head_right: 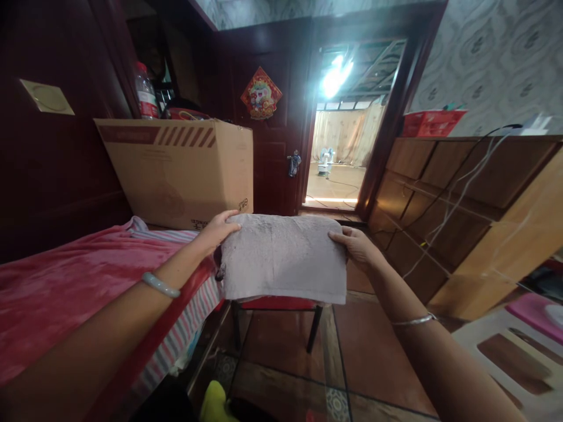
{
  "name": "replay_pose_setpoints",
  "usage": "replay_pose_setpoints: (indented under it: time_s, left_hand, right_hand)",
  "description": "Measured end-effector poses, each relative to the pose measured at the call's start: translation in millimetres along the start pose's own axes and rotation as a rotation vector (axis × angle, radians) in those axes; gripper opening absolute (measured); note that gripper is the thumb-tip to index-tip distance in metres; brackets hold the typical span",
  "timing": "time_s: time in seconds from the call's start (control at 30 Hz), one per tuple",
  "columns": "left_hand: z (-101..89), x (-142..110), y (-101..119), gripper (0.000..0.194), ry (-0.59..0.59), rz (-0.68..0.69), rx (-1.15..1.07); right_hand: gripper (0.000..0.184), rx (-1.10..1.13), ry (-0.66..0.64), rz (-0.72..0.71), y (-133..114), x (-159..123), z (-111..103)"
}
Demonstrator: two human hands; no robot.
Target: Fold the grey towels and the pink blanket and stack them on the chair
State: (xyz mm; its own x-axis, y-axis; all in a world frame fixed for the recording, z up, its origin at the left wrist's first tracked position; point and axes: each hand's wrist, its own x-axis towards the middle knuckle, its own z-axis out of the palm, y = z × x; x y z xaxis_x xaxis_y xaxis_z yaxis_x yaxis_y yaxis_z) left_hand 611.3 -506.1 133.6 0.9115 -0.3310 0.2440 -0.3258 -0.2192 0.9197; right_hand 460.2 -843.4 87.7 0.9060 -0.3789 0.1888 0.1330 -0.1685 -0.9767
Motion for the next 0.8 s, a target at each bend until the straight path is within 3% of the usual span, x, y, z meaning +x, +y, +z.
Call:
replay_pose_setpoints:
  time_s: [0.1,0.23,0.37,0.47,0.6,0.7,0.8]
  left_hand:
    - [0.1,4.0,4.1,0.054,-0.001,0.094,0.232]
    - [-3.3,3.8,4.6,0.043,-0.019,0.116,0.545]
    - [-9.1,-3.9,-1.9,0.05,0.062,0.159,0.587]
    - [-8.9,-10.4,-4.5,0.059,0.082,0.399,0.615]
    - [0.4,-15.8,-5.0,0.083,-0.124,0.718,0.865]
    - [8.4,-15.2,-10.5,0.092,-0.218,0.783,0.964]
    - [12.7,-11.0,-19.1,0.091,-0.22,0.783,0.954]
  right_hand:
    - [0.044,-0.127,0.032,-0.057,2.6,-3.0,-4.1]
    - [0.048,-0.476,0.157,-0.104,2.1,-7.8,-10.7]
    - [0.057,-0.762,0.291,-0.424,-5.5,-14.9,-0.4]
    - [0.065,-0.959,0.206,-0.683,-13.4,-18.7,23.0]
    - [0.076,-1.235,0.086,-0.764,-13.4,-16.3,49.0]
    - [0.079,-1.27,0.013,-0.749,-5.1,-11.4,53.1]
    - [0.075,-1.252,0.018,-0.746,1.4,-8.9,51.1]
